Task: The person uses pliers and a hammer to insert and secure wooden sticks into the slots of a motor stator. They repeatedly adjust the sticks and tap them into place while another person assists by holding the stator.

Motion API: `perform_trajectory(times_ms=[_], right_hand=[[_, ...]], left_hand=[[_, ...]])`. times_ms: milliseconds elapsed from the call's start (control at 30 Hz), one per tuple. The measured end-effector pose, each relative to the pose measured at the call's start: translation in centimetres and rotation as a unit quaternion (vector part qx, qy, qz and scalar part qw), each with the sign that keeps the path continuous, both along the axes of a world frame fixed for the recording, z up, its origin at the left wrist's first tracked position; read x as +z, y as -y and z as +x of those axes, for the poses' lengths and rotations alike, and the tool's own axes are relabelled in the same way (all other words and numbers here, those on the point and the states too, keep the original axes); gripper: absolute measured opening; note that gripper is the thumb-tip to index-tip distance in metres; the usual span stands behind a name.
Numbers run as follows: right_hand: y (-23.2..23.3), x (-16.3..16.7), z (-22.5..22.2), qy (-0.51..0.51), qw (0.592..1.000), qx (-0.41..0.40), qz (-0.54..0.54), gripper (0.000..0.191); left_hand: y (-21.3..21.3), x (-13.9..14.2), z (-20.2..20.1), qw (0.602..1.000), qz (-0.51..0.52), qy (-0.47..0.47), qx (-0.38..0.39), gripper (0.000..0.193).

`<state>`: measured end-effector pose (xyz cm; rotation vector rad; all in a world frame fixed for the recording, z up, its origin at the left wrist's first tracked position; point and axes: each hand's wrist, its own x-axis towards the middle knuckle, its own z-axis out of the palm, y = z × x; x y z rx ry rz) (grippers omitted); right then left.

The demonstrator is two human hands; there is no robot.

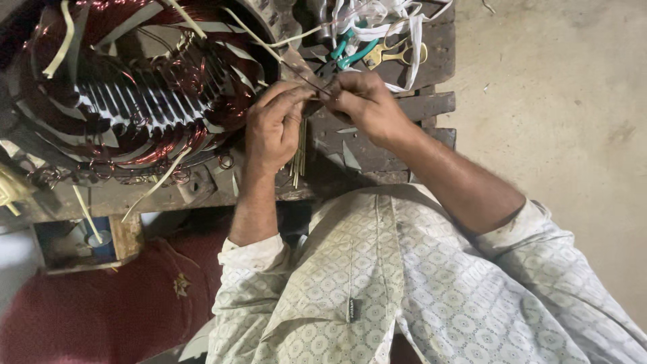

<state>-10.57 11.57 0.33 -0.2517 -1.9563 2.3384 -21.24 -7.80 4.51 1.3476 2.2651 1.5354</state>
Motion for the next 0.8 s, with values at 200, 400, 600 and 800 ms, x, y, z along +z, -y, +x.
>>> perform_trajectory(times_ms=[200, 400, 600, 800], right_hand=[[-5.3, 2.2, 4.5, 0.041, 0.990, -0.053, 0.123, 0.015], [-2.9, 5.7, -0.8, -0.144, 0.740, 0.076, 0.653, 0.040], [-2.1, 6.9, -0.9, -0.172, 0.689, 0.129, 0.692, 0.027], [-6.8, 7.7, 3.8, -0.215, 0.664, 0.123, 0.705, 0.018]], left_hand=[[0.2, -0.3, 0.3, 1.000, 0.003, 0.013, 0.009, 0.019], [0.3, -1.1, -0.3, 1.000, -0.006, -0.011, 0.005, 0.019], [0.4, -1.4, -0.3, 1.000, -0.002, -0.001, 0.003, 0.020], [0.1, -1.8, -0.3, 0.999, -0.029, 0.003, 0.015, 0.015]])
